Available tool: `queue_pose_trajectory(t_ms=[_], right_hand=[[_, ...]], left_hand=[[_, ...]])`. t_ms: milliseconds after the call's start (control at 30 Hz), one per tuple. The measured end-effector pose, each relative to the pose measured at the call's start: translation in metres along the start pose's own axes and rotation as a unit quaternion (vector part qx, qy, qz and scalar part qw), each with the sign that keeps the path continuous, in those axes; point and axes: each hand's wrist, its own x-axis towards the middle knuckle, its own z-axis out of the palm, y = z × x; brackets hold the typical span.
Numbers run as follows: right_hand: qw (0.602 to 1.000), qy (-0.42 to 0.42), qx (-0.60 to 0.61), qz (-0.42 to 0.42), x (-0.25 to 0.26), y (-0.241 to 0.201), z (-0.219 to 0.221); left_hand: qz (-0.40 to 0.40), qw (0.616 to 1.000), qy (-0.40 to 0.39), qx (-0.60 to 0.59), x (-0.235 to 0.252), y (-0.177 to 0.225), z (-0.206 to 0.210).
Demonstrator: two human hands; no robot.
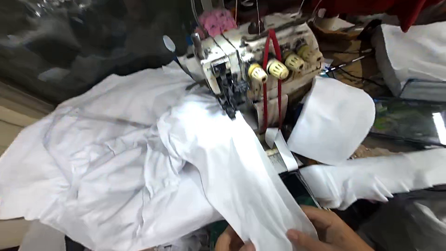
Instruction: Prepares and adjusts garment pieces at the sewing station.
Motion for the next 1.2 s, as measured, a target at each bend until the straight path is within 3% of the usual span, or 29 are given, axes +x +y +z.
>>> queue_pose_trajectory(t_ms=[100,200,400,533,633,767,900,1033,1200], right_hand=[[0.997,0.036,0.009,0.07,-0.013,0.008,0.003],[0.993,0.039,0.028,0.107,-0.025,-0.002,0.004],[0.992,0.111,-0.019,0.05,-0.025,0.001,0.012],[0.986,0.099,-0.012,0.136,-0.021,0.024,0.012],[0.984,0.091,0.027,0.152,-0.026,0.015,0.009],[0.987,0.121,-0.01,0.106,-0.029,0.003,0.004],[0.986,0.13,0.002,0.105,-0.035,0.018,0.006],[0.986,0.108,0.082,0.1,-0.04,0.001,0.011],[0.983,0.149,-0.001,0.108,-0.046,-0.004,0.015]], left_hand=[[-0.004,0.975,0.099,-0.198,0.016,-0.031,0.045],[0.026,0.983,0.131,-0.123,0.019,-0.03,0.05],[0.053,0.991,0.123,0.031,-0.001,0.02,0.039],[0.046,0.987,0.126,0.09,0.01,-0.002,0.033],[0.05,0.986,0.133,0.089,0.01,0.001,0.039],[0.064,0.98,0.168,0.084,0.011,0.018,0.045],[0.041,0.984,0.141,0.102,0.007,0.015,0.04],[0.051,0.987,0.102,0.111,0.0,0.019,0.036],[0.064,0.987,0.116,0.096,0.001,0.025,0.031]])
